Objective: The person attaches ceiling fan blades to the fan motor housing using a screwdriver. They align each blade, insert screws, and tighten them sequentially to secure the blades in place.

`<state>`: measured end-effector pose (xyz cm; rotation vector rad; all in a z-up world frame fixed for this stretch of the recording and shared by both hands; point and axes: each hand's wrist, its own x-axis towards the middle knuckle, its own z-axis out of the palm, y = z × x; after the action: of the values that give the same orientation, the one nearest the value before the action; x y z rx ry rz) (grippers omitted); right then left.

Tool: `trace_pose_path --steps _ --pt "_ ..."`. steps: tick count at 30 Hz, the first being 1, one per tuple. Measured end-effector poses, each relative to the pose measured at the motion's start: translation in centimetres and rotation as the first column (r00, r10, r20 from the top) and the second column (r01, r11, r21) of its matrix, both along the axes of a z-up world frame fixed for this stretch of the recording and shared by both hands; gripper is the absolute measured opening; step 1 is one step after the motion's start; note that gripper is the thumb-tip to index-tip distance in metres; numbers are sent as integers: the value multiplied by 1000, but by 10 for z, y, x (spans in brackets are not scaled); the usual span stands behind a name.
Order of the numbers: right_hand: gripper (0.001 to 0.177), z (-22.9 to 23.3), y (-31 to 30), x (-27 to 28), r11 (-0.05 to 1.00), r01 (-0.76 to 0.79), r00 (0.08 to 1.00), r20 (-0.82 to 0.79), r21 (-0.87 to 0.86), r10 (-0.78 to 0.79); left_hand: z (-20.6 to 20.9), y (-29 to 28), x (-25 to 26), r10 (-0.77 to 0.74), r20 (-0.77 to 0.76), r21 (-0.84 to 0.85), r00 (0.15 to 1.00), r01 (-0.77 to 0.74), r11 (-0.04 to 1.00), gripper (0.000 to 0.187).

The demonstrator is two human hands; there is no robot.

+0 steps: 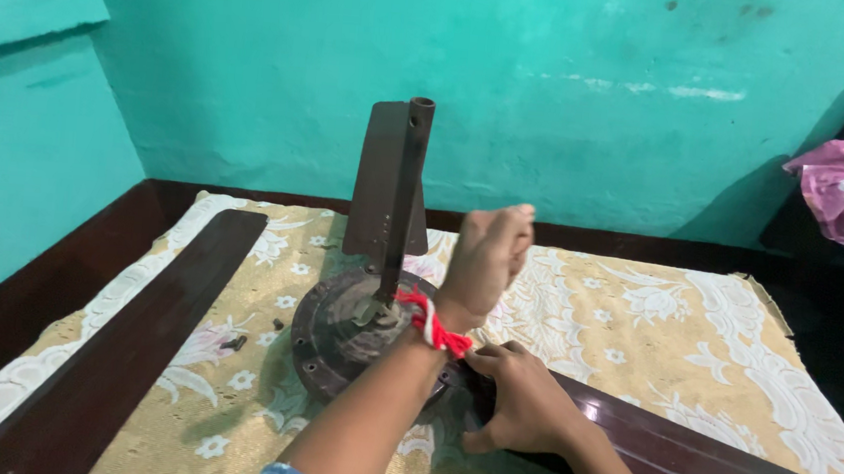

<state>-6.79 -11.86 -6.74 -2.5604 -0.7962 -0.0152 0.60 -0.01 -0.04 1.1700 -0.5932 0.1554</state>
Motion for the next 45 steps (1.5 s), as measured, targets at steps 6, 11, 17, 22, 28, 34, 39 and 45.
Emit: trace_pose_path --steps 6,11,17,22,28,34,39,45 --pt "74 -3 -5 -4 998 -27 999 -43 62 30 5 -35 -4 230 107 284 967 -252 925 50" --pt "74 -6 -7 -1 981 -129 991 64 144 121 17 -29 -12 429 20 313 903 -414 855 53" --pt "77 -10 -7 -2 1000 -7 999 45 12 6 -4 -8 -38 559 134 15 819 -565 825 46" --pt "105 -2 -5 -7 997 53 998 39 -62 -51 -22 24 -42 628 112 21 770 -633 774 44" --pt "97 4 3 -15 978 123 992 19 -171 -121 -30 96 -53 851 55 110 522 -851 514 51" --pt "92 7 9 -21 979 126 990 85 -160 -114 -52 142 -81 844 -133 100 520 -840 533 45" --pt "78 0 17 -27 943 256 966 79 -215 -245 -96 137 -108 800 154 166 580 -813 558 25" --pt "90 -10 23 -26 902 279 950 231 -329 -209 -128 135 -132 651 487 415 582 -810 414 14"
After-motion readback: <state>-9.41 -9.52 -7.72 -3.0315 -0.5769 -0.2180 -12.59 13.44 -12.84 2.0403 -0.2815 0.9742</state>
